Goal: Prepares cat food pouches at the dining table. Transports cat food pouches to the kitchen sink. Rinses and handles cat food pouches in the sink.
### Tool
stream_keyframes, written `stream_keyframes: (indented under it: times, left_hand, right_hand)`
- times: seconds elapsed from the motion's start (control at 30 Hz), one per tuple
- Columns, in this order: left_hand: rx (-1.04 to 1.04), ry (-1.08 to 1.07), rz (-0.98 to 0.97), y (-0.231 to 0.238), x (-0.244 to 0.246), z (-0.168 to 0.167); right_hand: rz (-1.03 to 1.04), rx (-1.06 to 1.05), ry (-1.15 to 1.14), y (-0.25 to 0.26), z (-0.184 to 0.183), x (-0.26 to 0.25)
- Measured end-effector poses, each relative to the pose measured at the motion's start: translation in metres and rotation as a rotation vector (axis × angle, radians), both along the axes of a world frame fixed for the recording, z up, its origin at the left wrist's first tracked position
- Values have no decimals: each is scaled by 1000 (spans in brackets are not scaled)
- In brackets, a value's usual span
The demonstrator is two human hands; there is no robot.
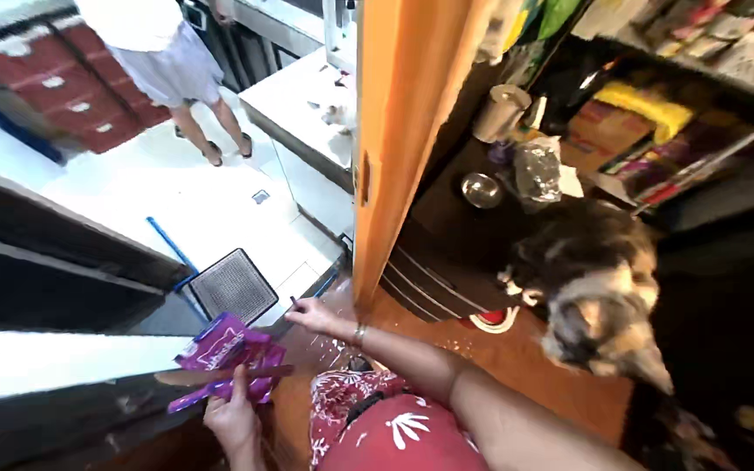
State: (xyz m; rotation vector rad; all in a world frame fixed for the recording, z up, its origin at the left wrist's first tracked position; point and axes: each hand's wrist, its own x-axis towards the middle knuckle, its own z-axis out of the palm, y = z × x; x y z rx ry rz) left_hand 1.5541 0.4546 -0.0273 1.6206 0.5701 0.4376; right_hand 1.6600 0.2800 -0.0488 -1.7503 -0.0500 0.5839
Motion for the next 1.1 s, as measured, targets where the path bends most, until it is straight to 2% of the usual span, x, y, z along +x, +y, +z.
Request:
stream_keyframes:
  times: [0.2, 0.43, 0.53, 0.6, 0.67, 0.73, 0.83, 0.93, 1.1]
  left_hand:
    - [-37, -105, -5, 52, 164, 5]
    - [-43, -153, -78, 107, 367, 32]
    - [-54, -177, -79, 128, 440, 27]
    - [-52, -167, -101, 139, 486, 22]
    - [-55, -154, -141, 144, 534, 17]
    - [-53, -140, -168, 151, 581, 7]
    - [-39, -95, -196, 157, 660, -3]
    - [-35, -61, -243, 161, 743, -7]
    - [5, -28, -305, 167, 886, 2]
  right_hand:
    - [-31, 50, 31, 52, 4, 137]
    - [-271, -46, 146, 46, -32, 277]
    - [-356, -47, 192, 45, -33, 328]
    - [-434, -65, 143, 45, -35, 364]
    - [-532, -178, 34, 34, -34, 408]
    - [-618, -304, -46, 17, -36, 457]
    - [-700, -382, -116, -13, -42, 548]
    - [-756, -376, -132, -27, -39, 639]
    - [-793, -283, -122, -10, -24, 775]
